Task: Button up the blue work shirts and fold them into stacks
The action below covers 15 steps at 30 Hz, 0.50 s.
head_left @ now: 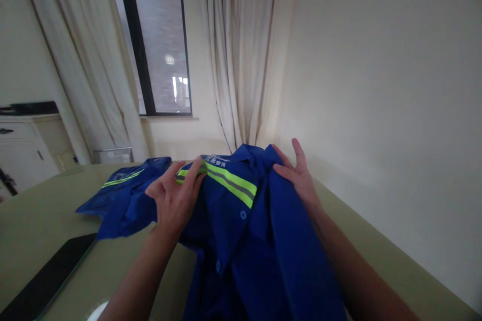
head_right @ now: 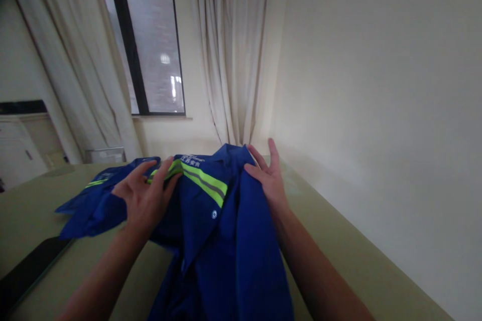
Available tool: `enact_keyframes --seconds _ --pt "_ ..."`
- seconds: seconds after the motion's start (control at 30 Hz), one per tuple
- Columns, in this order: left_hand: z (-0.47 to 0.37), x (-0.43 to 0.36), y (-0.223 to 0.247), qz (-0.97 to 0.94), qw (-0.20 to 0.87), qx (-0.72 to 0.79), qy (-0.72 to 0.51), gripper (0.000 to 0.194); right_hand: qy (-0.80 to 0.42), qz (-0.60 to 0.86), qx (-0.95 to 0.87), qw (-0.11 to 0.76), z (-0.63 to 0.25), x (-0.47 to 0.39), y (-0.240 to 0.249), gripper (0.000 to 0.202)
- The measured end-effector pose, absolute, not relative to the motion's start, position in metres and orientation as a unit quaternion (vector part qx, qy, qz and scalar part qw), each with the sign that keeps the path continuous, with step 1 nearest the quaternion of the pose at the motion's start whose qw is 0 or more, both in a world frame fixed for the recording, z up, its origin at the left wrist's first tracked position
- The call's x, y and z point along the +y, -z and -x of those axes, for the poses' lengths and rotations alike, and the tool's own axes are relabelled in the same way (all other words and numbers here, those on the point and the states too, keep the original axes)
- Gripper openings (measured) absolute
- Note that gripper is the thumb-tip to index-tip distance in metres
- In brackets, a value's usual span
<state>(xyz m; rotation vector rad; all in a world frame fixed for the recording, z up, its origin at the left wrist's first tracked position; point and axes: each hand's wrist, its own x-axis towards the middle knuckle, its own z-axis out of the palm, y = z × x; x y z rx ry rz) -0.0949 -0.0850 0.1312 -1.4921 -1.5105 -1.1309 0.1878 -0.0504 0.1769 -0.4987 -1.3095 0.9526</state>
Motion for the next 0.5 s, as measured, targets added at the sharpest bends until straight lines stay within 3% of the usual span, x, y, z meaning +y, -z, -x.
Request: enact_keyframes --seconds 0.07,0.17,0.27,0.43,0.5 --pt "0.098 -0.080 -0.122 0.587 0.337 -0.602 0.422 0.037 -0.359 0.210 -0.603 0.681 -0.168 -0.042 -0.191 0.087" --pt "0.107 -0.074 -0.109 0.601 0.314 -0.623 0.390 0.033 -0.208 0.215 -0.651 0.698 -0.142 -0.013 -0.194 0.061" --pt "0.121 -0.066 -0.101 0.672 0.245 -0.630 0.303 0.038 -0.200 0.263 -0.728 0.601 -0.138 0.022 -0.167 0.045" --pt "0.119 -0.058 -0.102 0.755 -0.049 -0.606 0.246 0.033 -0.279 0.520 -0.638 0.495 -0.179 0.049 -0.096 0.039" --pt "0.106 -0.060 -0.101 0.781 -0.188 -0.552 0.225 0.043 -0.294 0.568 -0.610 0.468 -0.194 0.048 -0.074 0.037"
